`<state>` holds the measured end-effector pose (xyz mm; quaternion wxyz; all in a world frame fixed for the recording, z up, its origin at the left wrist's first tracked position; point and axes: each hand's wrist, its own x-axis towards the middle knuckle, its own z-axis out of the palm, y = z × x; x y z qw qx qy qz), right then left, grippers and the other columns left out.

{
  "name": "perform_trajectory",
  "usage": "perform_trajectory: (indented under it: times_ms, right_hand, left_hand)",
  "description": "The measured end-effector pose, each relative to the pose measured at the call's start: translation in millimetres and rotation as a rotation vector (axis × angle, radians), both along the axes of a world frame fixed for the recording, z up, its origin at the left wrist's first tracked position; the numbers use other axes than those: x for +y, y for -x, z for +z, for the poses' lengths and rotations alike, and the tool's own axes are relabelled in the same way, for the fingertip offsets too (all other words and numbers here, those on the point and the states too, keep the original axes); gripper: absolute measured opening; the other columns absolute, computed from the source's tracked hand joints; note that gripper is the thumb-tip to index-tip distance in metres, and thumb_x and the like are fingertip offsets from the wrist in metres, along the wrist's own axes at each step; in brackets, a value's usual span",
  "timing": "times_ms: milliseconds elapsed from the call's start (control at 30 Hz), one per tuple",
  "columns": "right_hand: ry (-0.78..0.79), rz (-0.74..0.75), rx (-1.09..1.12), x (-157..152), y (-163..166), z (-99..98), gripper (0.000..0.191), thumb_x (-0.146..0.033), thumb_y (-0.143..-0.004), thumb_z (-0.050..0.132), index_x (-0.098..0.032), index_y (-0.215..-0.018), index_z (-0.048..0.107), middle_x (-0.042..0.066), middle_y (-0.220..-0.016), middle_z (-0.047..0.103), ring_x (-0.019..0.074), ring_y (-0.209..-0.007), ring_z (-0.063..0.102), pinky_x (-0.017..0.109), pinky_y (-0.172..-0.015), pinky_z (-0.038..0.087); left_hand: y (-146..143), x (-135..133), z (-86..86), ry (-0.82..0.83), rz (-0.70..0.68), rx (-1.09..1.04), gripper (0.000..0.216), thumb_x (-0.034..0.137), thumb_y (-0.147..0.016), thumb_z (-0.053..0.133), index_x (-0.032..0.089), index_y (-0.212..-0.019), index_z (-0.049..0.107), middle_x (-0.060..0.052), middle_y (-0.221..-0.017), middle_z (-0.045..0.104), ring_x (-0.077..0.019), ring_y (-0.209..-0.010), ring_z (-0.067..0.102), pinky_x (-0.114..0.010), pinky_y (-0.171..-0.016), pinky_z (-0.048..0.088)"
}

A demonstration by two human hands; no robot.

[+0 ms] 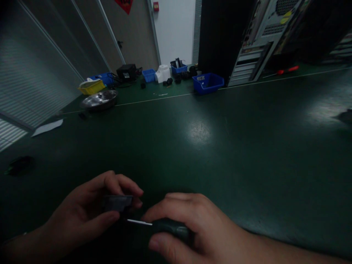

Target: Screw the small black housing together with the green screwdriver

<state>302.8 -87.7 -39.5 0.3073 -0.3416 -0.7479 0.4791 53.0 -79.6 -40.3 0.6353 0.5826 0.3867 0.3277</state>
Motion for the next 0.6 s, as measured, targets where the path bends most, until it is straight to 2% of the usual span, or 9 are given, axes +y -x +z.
perform_trajectory:
  times_ms: [167, 300, 400, 500, 600]
  right_hand:
    - [-0.01, -0.022, -0.037, -6.2, -0.5, -0.9, 0.021, -0.019, -0.089, 0.068, -0.03, -0.106, 0.073, 0.0, -0.094, 0.079, 0.0174, -0.092, 0.074, 0.018, -0.075, 0.058]
    - [-0.024, -0.024, -0.051, -7.1, -2.8, -1.5, 0.02, -0.02, -0.089, 0.068, -0.03, -0.105, 0.073, 0.0, -0.094, 0.079, 0.0176, -0.091, 0.074, 0.018, -0.072, 0.058]
    - [-0.025, -0.038, -0.054, -5.7, -3.0, 0.2, 0.019, -0.021, -0.088, 0.069, -0.03, -0.104, 0.073, -0.001, -0.096, 0.079, 0.0176, -0.093, 0.074, 0.017, -0.072, 0.058]
    - [-0.016, -0.042, -0.04, -5.7, -2.1, 1.8, 0.021, -0.02, -0.088, 0.069, -0.031, -0.106, 0.073, -0.002, -0.093, 0.079, 0.0167, -0.092, 0.074, 0.017, -0.075, 0.057]
    - [-0.013, -0.034, -0.047, -7.3, -2.0, 2.6, 0.02, -0.02, -0.087, 0.07, -0.03, -0.104, 0.074, -0.002, -0.093, 0.079, 0.0167, -0.092, 0.074, 0.017, -0.075, 0.057]
  left_hand:
    - [-0.2, -0.5, -3.7, -0.089, 0.059, 0.103, 0.021, 0.013, -0.08, 0.077, 0.021, -0.082, 0.058, -0.002, -0.108, 0.069, -0.0187, -0.091, 0.069, -0.031, -0.081, 0.054]
    - [1.0, 1.7, -7.4, -0.325, 0.097, 0.283, 0.028, 0.013, -0.076, 0.08, 0.022, -0.076, 0.053, 0.0, -0.103, 0.065, -0.0167, -0.09, 0.062, -0.026, -0.076, 0.049]
    - [2.3, 3.4, -9.7, -0.449, 0.055, 0.428, 0.03, 0.012, -0.077, 0.076, 0.022, -0.076, 0.048, 0.0, -0.102, 0.062, -0.0163, -0.088, 0.06, -0.026, -0.072, 0.046]
    - [3.2, 4.5, -10.6, -0.481, -0.036, 0.521, 0.031, 0.012, -0.079, 0.073, 0.023, -0.078, 0.044, 0.0, -0.103, 0.059, -0.0165, -0.086, 0.06, -0.027, -0.07, 0.045]
    - [3.4, 4.7, -9.9, -0.496, -0.036, 0.535, 0.029, 0.013, -0.081, 0.07, 0.023, -0.079, 0.043, 0.0, -0.105, 0.057, -0.0167, -0.086, 0.059, -0.027, -0.07, 0.045]
